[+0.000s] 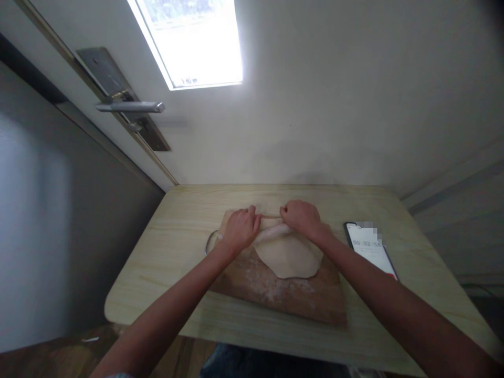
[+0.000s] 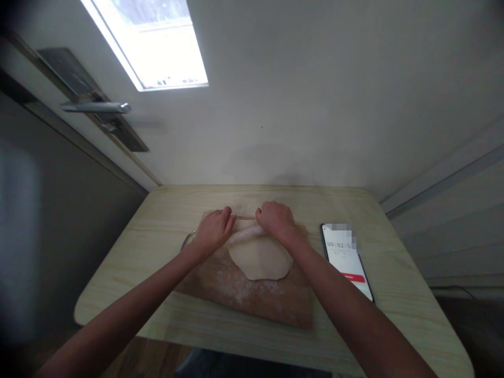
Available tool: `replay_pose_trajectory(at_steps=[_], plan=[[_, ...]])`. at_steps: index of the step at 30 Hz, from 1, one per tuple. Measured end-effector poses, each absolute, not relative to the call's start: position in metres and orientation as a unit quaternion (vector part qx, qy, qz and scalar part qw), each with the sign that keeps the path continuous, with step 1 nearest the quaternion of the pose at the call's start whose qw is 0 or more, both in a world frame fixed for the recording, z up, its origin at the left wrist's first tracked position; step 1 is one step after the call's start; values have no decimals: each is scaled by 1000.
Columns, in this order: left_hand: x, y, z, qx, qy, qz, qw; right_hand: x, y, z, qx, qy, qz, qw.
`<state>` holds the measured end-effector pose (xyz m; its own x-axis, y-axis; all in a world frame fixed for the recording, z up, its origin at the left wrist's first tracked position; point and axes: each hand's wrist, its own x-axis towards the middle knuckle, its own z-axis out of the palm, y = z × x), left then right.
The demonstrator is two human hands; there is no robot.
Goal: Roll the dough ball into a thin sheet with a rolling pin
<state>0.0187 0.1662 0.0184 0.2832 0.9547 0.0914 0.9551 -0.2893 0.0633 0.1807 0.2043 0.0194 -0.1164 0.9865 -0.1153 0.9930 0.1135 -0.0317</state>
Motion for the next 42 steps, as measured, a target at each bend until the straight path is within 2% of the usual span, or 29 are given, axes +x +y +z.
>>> replay_pose_trajectory(at_steps=[8, 15, 19, 29, 36, 42], plan=[[28, 119, 12, -792, -602, -105, 9, 193, 153, 21, 627, 778, 34, -42], [52, 75, 1, -765, -633, -107, 53, 208, 131, 2, 607, 784, 28, -124], [53, 79, 1, -758, -642, -98, 55, 206, 135, 3, 613, 783, 21, -106], [35, 116, 8, -761, -639, -111, 18, 188, 160, 19, 641, 766, -38, -1], [27, 139, 15, -768, -627, -127, -12, 180, 180, 15, 640, 767, -36, -20], [22, 156, 17, -774, -626, -91, -23, 176, 193, 13, 646, 762, -53, -10]])
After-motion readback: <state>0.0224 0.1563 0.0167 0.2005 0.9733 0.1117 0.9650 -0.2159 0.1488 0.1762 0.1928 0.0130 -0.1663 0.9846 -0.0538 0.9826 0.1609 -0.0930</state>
